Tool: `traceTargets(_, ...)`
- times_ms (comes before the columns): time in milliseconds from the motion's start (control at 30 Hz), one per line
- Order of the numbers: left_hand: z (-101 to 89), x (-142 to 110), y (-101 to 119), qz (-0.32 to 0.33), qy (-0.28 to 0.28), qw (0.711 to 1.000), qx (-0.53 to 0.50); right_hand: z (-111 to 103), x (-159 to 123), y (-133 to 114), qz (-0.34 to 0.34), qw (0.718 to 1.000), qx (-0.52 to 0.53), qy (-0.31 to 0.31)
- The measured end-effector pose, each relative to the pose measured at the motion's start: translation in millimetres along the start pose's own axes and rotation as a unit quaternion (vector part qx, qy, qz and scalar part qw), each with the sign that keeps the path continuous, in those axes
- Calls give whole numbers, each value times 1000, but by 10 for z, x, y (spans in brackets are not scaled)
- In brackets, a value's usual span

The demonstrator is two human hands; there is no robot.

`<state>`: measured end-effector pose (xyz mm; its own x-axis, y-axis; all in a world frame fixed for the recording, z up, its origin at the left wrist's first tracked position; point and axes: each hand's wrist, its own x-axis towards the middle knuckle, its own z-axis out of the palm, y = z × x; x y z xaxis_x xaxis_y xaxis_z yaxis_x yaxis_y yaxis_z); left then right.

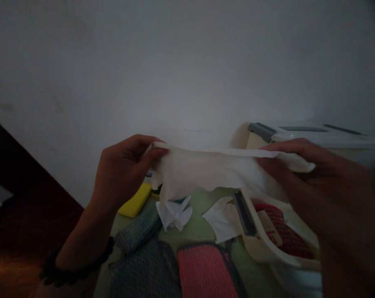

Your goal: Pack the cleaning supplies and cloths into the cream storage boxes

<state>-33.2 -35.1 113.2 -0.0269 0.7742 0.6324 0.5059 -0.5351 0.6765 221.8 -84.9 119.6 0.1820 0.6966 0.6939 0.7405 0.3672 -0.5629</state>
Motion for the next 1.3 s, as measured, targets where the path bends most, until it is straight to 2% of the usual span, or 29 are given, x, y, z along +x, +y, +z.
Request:
traceTargets(133, -53, 17, -39, 18, -10, 1000, -2, 21, -20, 1, -5, 991, 2, 133)
traceTargets(233, -132, 53, -94, 24, -52, 998, 2, 24, -21, 26, -15, 990, 9, 137)
traceTargets(333, -203, 104, -177, 24, -187, 981, 39, 20, -22, 48, -12, 997, -23, 67)
traceTargets(467, -223, 112, -263, 25, -376, 924, 67, 47, -43, -3, 18, 997, 31, -70)
traceTargets(533, -200, 60, -270, 16, -435, 898, 67, 89, -71, -67, 20, 988, 49, -146)
traceTargets(600, -154, -22, -234, 8, -470, 880, 69, 146, -106, -136, 23, 975, 66, -212)
traceTargets(733, 4, -180, 0, 30, -482, 875, 33, 235, -160, -229, 77, 940, 151, -295)
traceTargets(800, 88, -220, 153, 63, -450, 891, -7, 236, -162, -236, 109, 931, 186, -296)
traceTargets(900, 152, -231, 298, 88, -412, 906, -29, 194, -146, -202, 133, 934, 198, -265)
traceTargets(1000, 119, -217, 290, 81, -414, 907, 8, 148, -132, -150, 144, 934, 180, -271)
traceTargets(1133, 31, -215, 208, 54, -457, 885, 63, 137, -142, -127, 117, 923, 159, -330)
traceTargets(1233, 20, -233, 227, 39, -452, 889, 56, 174, -167, -167, 95, 917, 113, -371)
traceTargets(1300, 41, -249, 270, 42, -439, 896, 58, 206, -187, -208, 78, 919, 85, -377)
